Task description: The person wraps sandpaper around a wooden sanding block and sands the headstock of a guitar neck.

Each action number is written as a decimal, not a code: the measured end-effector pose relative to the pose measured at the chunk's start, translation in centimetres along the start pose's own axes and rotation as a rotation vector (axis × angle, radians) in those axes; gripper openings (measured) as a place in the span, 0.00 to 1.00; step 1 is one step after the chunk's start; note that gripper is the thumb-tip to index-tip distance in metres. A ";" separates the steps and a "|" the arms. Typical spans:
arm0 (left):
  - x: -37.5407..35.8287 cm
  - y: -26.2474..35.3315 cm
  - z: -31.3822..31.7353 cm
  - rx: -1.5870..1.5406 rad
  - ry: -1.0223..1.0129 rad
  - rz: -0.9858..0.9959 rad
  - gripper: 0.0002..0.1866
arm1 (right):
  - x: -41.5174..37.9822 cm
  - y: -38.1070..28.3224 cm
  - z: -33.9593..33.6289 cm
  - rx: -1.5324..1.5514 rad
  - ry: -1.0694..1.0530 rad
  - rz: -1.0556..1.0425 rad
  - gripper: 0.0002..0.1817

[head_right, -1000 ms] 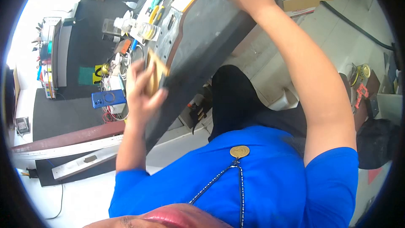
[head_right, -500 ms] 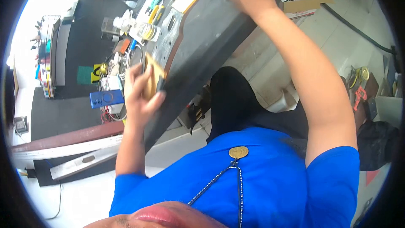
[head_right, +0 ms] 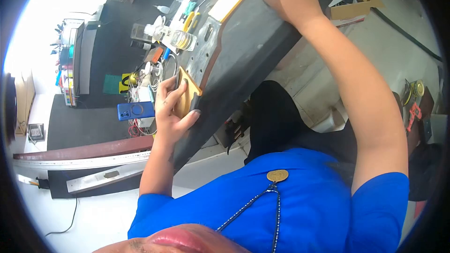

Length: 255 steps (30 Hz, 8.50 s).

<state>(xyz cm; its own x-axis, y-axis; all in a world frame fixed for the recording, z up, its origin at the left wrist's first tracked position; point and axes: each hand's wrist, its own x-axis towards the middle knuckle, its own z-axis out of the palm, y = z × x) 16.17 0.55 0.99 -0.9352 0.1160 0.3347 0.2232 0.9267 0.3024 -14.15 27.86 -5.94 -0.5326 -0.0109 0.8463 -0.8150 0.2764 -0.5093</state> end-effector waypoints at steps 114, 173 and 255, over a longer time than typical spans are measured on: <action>3.7 0.6 1.5 -0.074 0.070 0.054 0.36 | -0.1 0.0 -0.1 0.006 -0.020 0.024 0.30; 1.0 1.5 0.7 -0.110 0.075 -0.117 0.39 | -0.6 -1.6 0.0 -0.208 0.143 -0.076 0.28; -0.3 -1.3 1.9 -0.152 0.142 -0.013 0.39 | -3.3 -5.7 6.9 1.642 0.015 0.917 0.30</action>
<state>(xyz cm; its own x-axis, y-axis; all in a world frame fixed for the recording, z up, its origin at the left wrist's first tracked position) 15.66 -0.03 -1.17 -0.8924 0.0429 0.4492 0.2606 0.8617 0.4353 -9.27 19.67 -6.93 -0.8784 -0.4031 0.2567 0.3000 -0.8832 -0.3604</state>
